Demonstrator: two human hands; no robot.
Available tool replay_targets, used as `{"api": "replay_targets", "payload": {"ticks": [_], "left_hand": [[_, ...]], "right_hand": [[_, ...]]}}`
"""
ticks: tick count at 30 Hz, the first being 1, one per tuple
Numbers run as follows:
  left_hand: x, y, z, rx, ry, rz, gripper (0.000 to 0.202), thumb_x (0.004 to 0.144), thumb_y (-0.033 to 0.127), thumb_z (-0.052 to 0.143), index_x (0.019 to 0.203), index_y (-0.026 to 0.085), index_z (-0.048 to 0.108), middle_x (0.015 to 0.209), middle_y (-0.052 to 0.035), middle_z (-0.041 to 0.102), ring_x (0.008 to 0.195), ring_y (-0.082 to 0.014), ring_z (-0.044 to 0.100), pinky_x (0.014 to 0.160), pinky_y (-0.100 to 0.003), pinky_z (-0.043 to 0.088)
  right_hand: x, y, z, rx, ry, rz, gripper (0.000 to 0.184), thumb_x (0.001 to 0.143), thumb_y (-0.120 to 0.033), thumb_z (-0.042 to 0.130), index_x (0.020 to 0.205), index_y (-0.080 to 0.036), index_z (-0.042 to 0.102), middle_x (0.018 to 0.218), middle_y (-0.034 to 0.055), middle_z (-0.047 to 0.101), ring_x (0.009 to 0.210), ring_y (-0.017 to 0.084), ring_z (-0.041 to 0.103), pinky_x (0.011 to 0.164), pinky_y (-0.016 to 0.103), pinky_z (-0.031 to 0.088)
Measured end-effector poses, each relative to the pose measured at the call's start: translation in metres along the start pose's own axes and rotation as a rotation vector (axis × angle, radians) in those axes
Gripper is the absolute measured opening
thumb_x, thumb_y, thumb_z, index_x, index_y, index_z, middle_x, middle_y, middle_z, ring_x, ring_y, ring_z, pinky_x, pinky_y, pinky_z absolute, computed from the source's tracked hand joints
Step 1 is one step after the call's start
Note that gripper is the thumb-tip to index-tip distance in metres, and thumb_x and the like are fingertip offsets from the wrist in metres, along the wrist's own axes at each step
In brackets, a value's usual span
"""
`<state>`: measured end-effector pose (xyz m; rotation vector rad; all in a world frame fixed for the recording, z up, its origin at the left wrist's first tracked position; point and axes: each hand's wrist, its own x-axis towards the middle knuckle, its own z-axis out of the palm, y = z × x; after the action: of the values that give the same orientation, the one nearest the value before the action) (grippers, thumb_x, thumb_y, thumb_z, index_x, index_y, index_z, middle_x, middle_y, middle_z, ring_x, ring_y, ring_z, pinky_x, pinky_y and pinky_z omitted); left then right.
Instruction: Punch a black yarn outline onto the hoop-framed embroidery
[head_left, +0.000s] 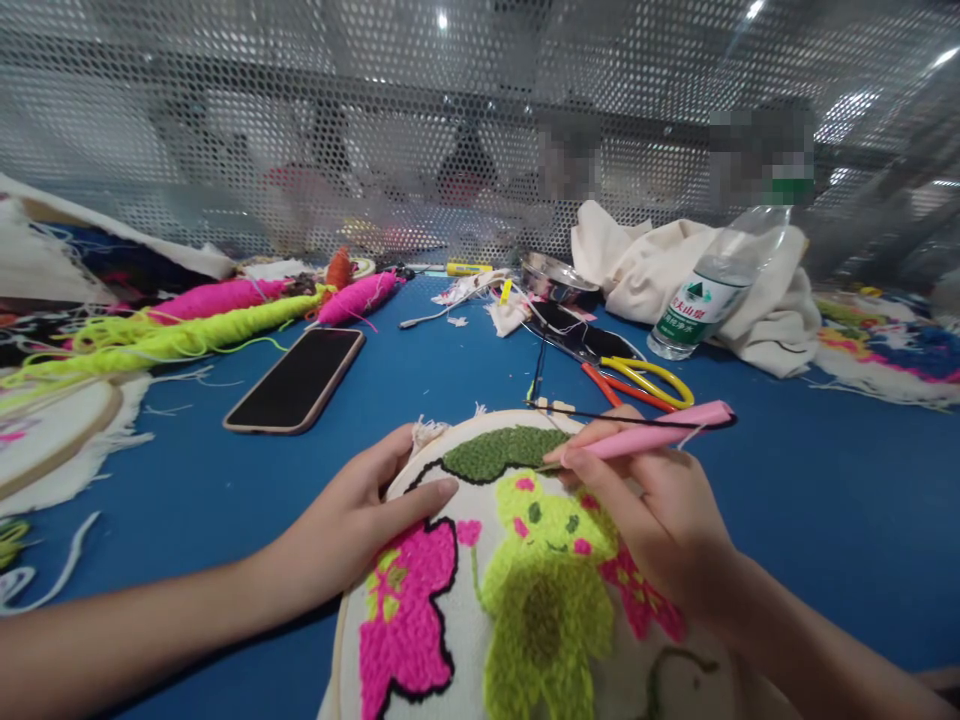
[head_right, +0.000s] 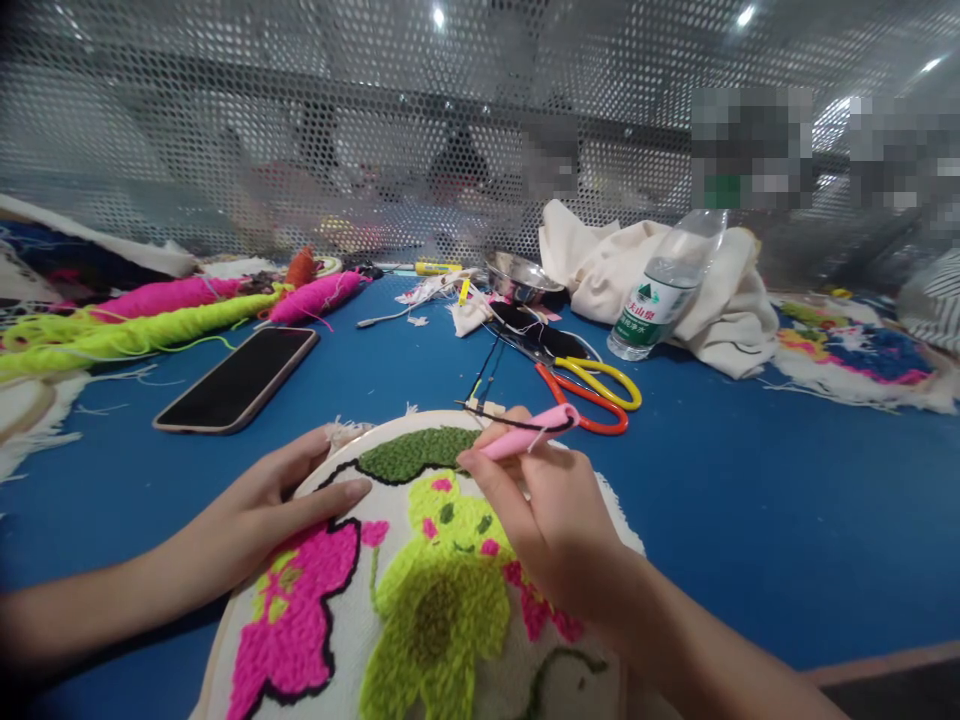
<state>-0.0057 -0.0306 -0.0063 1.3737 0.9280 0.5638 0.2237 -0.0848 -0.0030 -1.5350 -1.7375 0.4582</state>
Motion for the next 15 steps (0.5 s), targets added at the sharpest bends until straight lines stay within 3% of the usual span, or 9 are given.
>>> {"api": "replay_targets", "payload": {"ticks": [7, 15], "left_hand": [[-0.0015, 0.0008, 0.0014, -0.042, 0.017, -0.004, 0.043, 0.074, 0.037, 0.068, 0.112, 0.022, 0.055, 0.112, -0.0058, 0.064, 0.098, -0.0253, 0.061, 0.081, -0.033, 0.051], [-0.0047, 0.0038, 0.0015, -0.123, -0.016, 0.010, 0.045, 0.074, 0.032, 0.068, 0.115, 0.023, 0.053, 0.117, -0.0050, 0.062, 0.099, -0.0245, 0.061, 0.084, -0.034, 0.051]], "right_hand": [[0.0039, -0.0049, 0.0012, -0.008, -0.027, -0.072, 0.015, 0.083, -0.028, 0.060, 0.071, -0.020, 0.064, 0.077, 0.0018, 0.066, 0.071, 0.015, 0.062, 0.062, 0.026, 0.047], [0.0004, -0.0027, 0.0088, -0.244, -0.059, -0.371, 0.017, 0.088, -0.023, 0.054, 0.075, -0.017, 0.062, 0.072, 0.0033, 0.060, 0.073, 0.016, 0.053, 0.066, 0.028, 0.039]]}}
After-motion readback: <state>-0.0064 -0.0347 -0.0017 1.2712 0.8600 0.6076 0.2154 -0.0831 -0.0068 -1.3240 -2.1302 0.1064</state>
